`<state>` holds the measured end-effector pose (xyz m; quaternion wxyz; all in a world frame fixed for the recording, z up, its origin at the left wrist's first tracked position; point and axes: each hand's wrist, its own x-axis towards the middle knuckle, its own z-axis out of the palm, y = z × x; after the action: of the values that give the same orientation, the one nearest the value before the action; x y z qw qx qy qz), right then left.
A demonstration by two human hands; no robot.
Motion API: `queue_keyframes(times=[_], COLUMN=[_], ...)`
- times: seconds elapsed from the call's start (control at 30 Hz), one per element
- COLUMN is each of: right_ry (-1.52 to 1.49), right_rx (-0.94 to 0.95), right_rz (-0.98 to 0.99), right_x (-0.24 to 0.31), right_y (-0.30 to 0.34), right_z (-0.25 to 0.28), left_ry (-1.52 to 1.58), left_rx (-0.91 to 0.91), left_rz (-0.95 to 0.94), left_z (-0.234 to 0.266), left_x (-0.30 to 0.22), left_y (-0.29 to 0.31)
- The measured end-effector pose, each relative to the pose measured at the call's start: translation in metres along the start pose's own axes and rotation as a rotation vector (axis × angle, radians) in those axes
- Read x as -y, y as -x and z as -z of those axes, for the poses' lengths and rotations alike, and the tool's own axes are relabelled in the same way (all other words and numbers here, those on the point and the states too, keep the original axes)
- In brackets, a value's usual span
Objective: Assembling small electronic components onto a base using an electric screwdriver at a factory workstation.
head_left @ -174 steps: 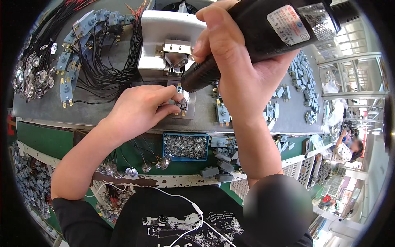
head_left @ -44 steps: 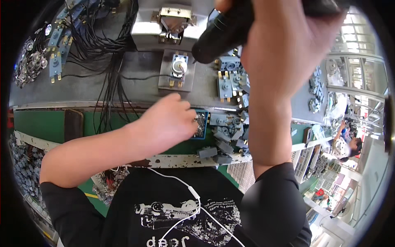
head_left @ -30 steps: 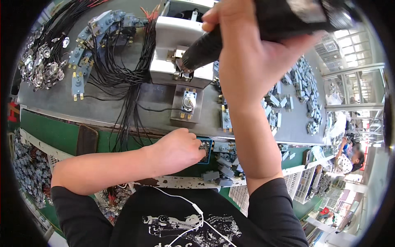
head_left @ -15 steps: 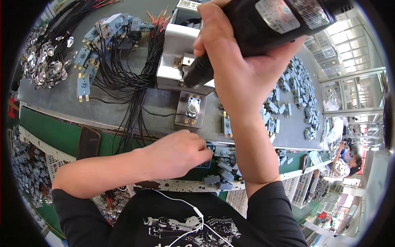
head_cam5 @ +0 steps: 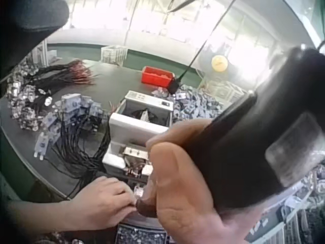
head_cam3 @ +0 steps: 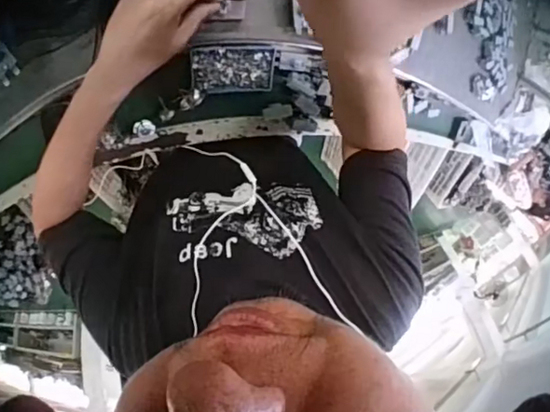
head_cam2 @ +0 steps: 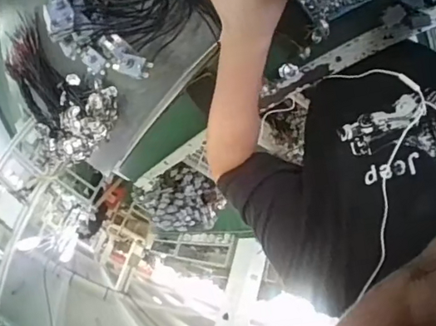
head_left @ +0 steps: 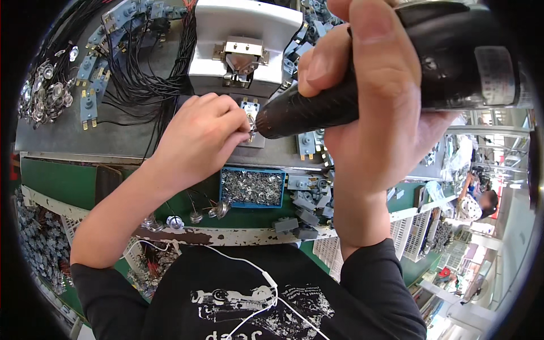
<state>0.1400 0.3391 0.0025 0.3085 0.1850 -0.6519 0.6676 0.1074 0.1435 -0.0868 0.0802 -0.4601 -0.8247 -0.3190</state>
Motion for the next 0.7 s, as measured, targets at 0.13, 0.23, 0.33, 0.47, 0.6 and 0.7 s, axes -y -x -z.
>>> queue_keyframes(times=[0.13,0.23,0.33,0.47,0.6,0.7], right_ry=[-0.044,-0.079,-0.116,-0.167,-0.207,-0.182], right_rx=[0.023,0.049,0.080,0.124,0.162,-0.017], right_rz=[-0.011,-0.021,-0.034,-0.054,-0.070,-0.121], right_x=[-0.002,-0.007,-0.009,-0.008,-0.010,-0.008], right_y=[-0.001,-0.004,-0.006,-0.008,-0.010,-0.007], right_z=[0.001,0.002,0.002,0.003,-0.003,-0.021], left_ry=[0.075,0.094,0.109,0.143,0.143,0.149], left_rx=[0.001,0.017,0.041,0.067,0.057,0.060], left_rz=[0.081,0.111,0.140,0.170,0.175,0.173], left_z=[-0.002,-0.003,0.000,0.000,0.002,-0.001], left_x=[0.002,0.002,0.000,0.001,0.000,0.002], left_y=[0.001,0.002,0.001,0.001,0.001,0.003])
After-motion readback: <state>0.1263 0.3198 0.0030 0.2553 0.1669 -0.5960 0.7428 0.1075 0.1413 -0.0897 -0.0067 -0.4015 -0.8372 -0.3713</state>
